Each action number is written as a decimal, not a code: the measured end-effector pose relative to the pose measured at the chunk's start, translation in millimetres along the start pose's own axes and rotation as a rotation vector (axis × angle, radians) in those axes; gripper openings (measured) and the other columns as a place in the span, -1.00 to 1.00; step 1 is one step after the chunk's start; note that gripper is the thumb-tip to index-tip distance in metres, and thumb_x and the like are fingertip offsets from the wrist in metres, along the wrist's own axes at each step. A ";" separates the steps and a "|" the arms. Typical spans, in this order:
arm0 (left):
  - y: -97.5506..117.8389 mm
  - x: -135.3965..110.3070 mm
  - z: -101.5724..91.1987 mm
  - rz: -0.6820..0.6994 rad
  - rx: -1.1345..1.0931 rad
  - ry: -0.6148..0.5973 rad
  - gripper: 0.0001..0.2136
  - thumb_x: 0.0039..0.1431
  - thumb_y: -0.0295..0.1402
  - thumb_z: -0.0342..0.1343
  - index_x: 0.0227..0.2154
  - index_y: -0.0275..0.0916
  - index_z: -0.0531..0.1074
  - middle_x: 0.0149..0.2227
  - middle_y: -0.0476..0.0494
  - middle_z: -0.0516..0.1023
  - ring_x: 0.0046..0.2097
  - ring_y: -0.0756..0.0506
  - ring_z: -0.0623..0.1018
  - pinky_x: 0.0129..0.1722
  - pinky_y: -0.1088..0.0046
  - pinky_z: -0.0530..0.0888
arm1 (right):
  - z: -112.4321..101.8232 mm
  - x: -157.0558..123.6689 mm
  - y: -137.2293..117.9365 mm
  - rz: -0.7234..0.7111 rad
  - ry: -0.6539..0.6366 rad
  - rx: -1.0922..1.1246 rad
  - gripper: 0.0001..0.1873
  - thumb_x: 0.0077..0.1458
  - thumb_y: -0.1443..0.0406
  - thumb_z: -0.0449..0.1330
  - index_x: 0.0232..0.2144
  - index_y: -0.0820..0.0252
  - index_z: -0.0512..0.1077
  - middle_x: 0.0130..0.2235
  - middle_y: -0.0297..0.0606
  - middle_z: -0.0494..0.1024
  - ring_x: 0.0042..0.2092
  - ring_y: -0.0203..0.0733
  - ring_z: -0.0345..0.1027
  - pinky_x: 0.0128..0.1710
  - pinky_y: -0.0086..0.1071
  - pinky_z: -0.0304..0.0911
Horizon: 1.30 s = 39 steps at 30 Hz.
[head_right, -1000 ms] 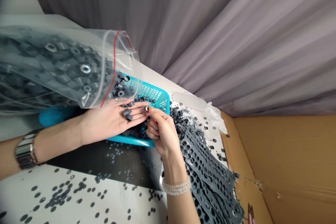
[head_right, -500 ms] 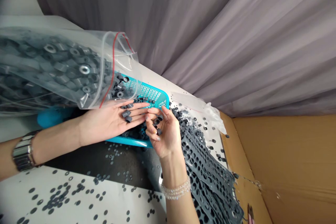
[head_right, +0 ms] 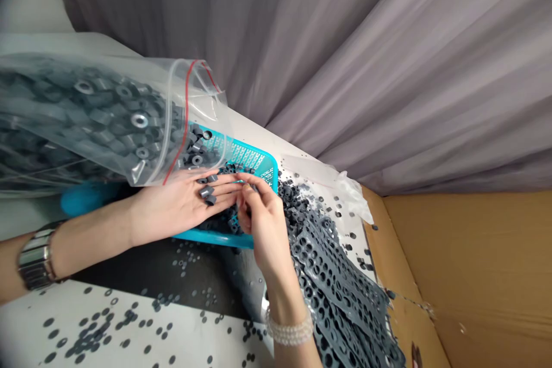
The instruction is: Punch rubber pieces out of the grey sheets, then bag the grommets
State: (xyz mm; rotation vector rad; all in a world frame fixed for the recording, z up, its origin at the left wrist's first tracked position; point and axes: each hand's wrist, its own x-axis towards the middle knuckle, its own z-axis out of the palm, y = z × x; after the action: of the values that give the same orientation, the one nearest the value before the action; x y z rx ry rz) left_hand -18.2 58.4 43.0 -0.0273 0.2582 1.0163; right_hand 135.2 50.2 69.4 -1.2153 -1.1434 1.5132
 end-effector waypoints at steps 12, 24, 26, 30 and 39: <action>-1.8 -4.1 12.5 0.093 0.158 0.146 -0.77 0.23 -0.59 -0.16 -0.22 -0.46 0.40 -0.37 -0.24 0.51 -0.40 0.00 0.47 -0.22 0.42 0.55 | 6.7 -4.8 2.4 -0.355 0.102 -0.589 -0.85 0.13 0.26 0.18 -0.27 0.16 0.51 -0.33 -0.29 0.53 -0.38 -0.29 0.28 -0.36 -0.39 0.20; -2.4 -1.2 2.7 0.021 0.135 0.099 -0.74 0.24 -0.51 -0.11 -0.11 -0.48 0.41 -0.20 -0.39 0.57 -0.13 -0.15 0.57 -0.02 0.29 0.48 | 4.1 -0.8 4.8 0.038 -0.007 0.115 -0.65 0.08 0.11 0.19 -0.57 0.18 0.22 -0.60 -0.48 0.24 -0.66 -0.51 -0.21 -0.69 -0.52 -0.32; -2.8 -1.1 1.4 0.018 0.137 0.057 -0.77 0.24 -0.53 -0.13 -0.24 -0.41 0.44 -0.26 -0.31 0.56 -0.20 -0.10 0.56 -0.06 0.31 0.50 | 5.7 -1.0 6.1 -0.019 0.024 -0.008 -0.72 0.09 0.11 0.20 -0.49 0.17 0.31 -0.62 -0.52 0.18 -0.65 -0.48 -0.21 -0.67 -0.51 -0.25; -3.4 -0.1 -3.4 0.030 0.150 0.019 -0.77 0.26 -0.53 -0.11 -0.46 -0.30 0.39 -0.44 -0.11 0.47 -0.37 -0.02 0.50 -0.20 0.37 0.51 | 12.7 -2.3 7.4 -0.168 0.096 -0.308 -0.79 0.05 0.19 0.26 -0.28 0.16 0.45 -0.62 -0.51 0.17 -0.57 -0.37 -0.01 -0.53 -0.44 0.05; -5.0 2.9 -7.2 -0.021 0.149 0.023 -0.77 0.28 -0.52 -0.12 -0.40 -0.34 0.42 -0.37 -0.15 0.47 -0.32 -0.02 0.51 -0.25 0.42 0.51 | 20.4 0.3 16.0 -0.285 0.175 -0.591 -0.81 0.07 0.19 0.23 -0.31 0.17 0.52 -0.62 -0.47 0.14 -0.54 -0.33 0.03 -0.49 -0.38 0.04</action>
State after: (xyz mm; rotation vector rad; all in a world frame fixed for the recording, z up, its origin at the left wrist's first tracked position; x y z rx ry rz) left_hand -14.0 57.2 34.9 0.0938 0.3533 0.9743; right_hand 113.8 44.4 55.9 -1.4544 -1.6259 0.8575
